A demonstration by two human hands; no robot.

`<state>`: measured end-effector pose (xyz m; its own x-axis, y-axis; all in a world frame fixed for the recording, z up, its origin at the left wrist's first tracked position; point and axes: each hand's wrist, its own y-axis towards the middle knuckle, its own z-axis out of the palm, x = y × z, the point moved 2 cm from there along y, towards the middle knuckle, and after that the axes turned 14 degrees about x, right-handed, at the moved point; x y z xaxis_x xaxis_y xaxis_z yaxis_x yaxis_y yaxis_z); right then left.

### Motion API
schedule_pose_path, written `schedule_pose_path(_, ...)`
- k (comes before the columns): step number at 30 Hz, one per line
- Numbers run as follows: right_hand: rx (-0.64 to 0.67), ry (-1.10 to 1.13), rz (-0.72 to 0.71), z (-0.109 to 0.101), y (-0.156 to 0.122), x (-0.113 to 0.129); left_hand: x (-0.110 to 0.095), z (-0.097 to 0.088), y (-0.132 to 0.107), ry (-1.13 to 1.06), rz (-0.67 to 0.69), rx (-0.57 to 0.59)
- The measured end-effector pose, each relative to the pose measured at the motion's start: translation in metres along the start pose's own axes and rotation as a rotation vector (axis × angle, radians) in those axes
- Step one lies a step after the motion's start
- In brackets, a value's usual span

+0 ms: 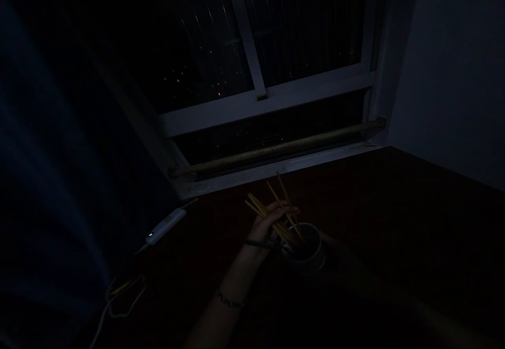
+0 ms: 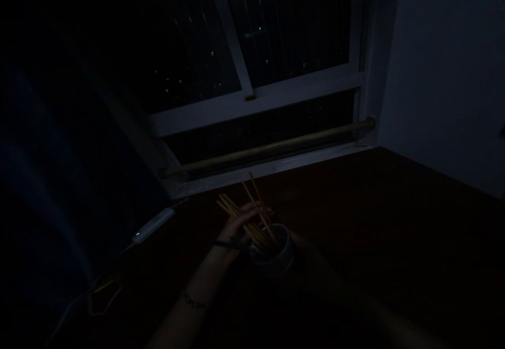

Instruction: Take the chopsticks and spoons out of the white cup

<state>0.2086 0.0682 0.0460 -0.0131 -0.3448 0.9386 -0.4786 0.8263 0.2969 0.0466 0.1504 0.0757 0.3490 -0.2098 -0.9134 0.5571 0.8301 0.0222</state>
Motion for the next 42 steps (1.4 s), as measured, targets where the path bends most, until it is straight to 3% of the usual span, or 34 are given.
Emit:
schedule_pose_path(7,0.008,-0.004,0.074,0.008,-0.007,-0.010,-0.002,-0.001,-0.003,0.053,0.038,0.061)
schedule_pose_path(15,0.076,-0.001,0.105,0.013,-0.015,-0.010,-0.011,0.004,-0.008,0.015,0.103,0.289)
schedule_pose_path(22,0.119,0.041,0.130,0.022,-0.016,-0.004,-0.039,0.008,-0.021,0.013,0.275,0.285)
schedule_pose_path(27,0.155,0.050,0.129,0.021,-0.018,0.006,-0.078,0.002,-0.039,0.002,0.429,0.219)
schedule_pose_path(32,0.257,0.019,0.139,0.018,-0.018,0.001,-0.131,-0.039,-0.072,-0.139,0.748,0.049)
schedule_pose_path(34,0.291,0.008,0.149,0.018,-0.018,-0.002,-0.144,-0.067,-0.079,-0.154,0.755,-0.015)
schedule_pose_path(37,0.323,-0.002,0.171,0.017,-0.019,-0.002,-0.146,-0.118,-0.076,0.052,0.486,-0.313)
schedule_pose_path(40,0.341,-0.008,0.205,0.014,-0.024,0.003,-0.131,-0.172,-0.067,0.568,0.081,-0.716)
schedule_pose_path(42,0.332,-0.018,0.238,0.011,-0.027,0.006,-0.113,-0.203,-0.059,0.725,-0.110,-0.799)
